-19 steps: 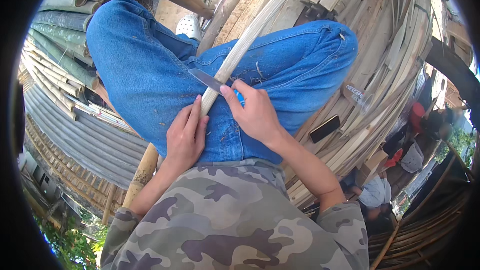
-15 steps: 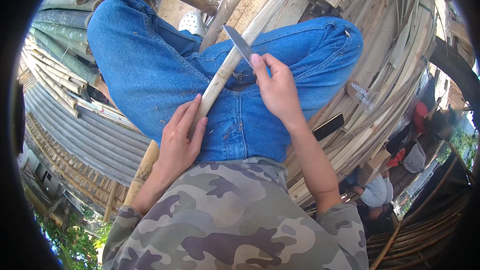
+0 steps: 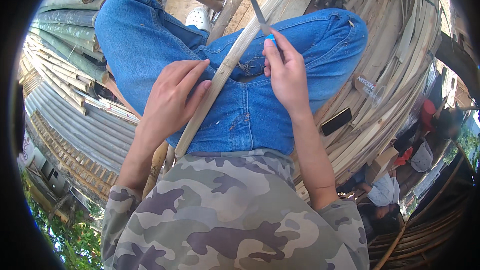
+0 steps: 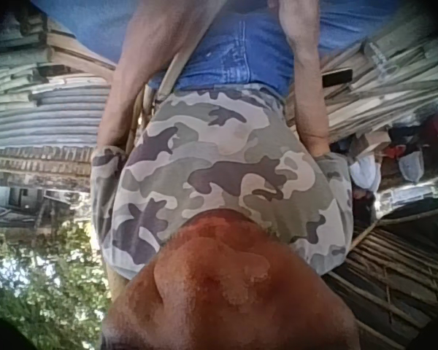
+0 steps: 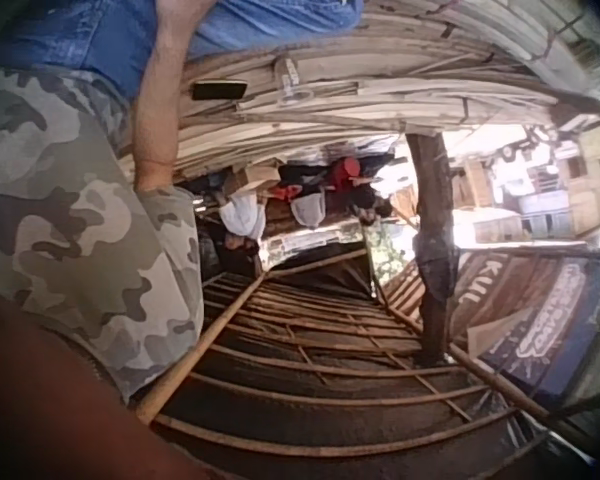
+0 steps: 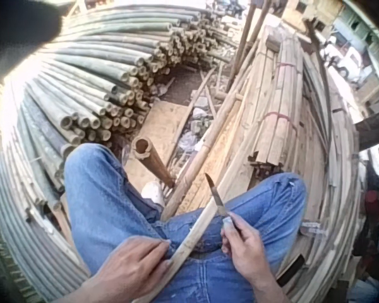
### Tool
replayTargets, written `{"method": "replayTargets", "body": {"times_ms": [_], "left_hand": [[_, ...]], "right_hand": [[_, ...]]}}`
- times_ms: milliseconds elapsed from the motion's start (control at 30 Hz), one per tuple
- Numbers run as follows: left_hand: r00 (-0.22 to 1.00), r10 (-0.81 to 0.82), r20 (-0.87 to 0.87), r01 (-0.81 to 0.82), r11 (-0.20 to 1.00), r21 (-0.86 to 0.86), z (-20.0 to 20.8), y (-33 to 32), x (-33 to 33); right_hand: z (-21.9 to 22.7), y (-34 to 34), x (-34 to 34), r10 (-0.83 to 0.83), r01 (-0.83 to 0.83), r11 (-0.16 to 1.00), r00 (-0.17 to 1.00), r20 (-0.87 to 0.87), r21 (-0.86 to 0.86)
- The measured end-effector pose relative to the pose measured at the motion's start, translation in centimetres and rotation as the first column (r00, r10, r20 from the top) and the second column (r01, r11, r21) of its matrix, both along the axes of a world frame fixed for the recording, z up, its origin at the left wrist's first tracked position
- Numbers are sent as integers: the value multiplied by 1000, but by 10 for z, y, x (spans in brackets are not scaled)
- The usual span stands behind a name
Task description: Whittling or shaving a long piece of bamboo with a knife while sitting in a workshop.
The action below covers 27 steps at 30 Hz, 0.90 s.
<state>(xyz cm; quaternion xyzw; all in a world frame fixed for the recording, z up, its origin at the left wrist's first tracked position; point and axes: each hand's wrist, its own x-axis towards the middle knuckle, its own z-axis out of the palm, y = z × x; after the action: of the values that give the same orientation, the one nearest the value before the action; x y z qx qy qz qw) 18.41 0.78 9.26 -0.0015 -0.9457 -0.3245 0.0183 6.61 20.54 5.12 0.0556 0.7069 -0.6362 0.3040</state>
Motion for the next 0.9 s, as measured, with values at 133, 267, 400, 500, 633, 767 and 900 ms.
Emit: {"method": "replayTargets", "body": {"times_ms": [133, 267, 400, 500, 633, 767, 900], "left_hand": [[972, -125, 197, 109, 990, 90, -18, 5, -23], [911, 218, 349, -400, 672, 623, -17, 13, -38], [829, 131, 544, -549, 3, 836, -37, 25, -32], [769, -66, 636, -632, 68, 772, -44, 31, -27], [812, 25, 583, -580, 146, 801, -44, 41, -25], [782, -101, 614, -562, 311, 767, -35, 33, -18], [738, -131, 662, -574, 395, 718, -41, 31, -22]], "right_hand": [[8, 14, 13, 212, -164, 968, 938, -274, 189], [23, 21, 24, 388, -298, 913, 846, -365, 279], [10, 9, 38, 535, -437, 844, 729, -427, 311], [4, 0, 45, 561, -469, 828, 699, -444, 308], [2, 3, 40, 533, -488, 844, 724, -437, 222], [-5, 9, 24, 549, -520, 832, 727, -412, 192], [-2, 5, 12, 557, -543, 829, 781, -283, 132]]}}
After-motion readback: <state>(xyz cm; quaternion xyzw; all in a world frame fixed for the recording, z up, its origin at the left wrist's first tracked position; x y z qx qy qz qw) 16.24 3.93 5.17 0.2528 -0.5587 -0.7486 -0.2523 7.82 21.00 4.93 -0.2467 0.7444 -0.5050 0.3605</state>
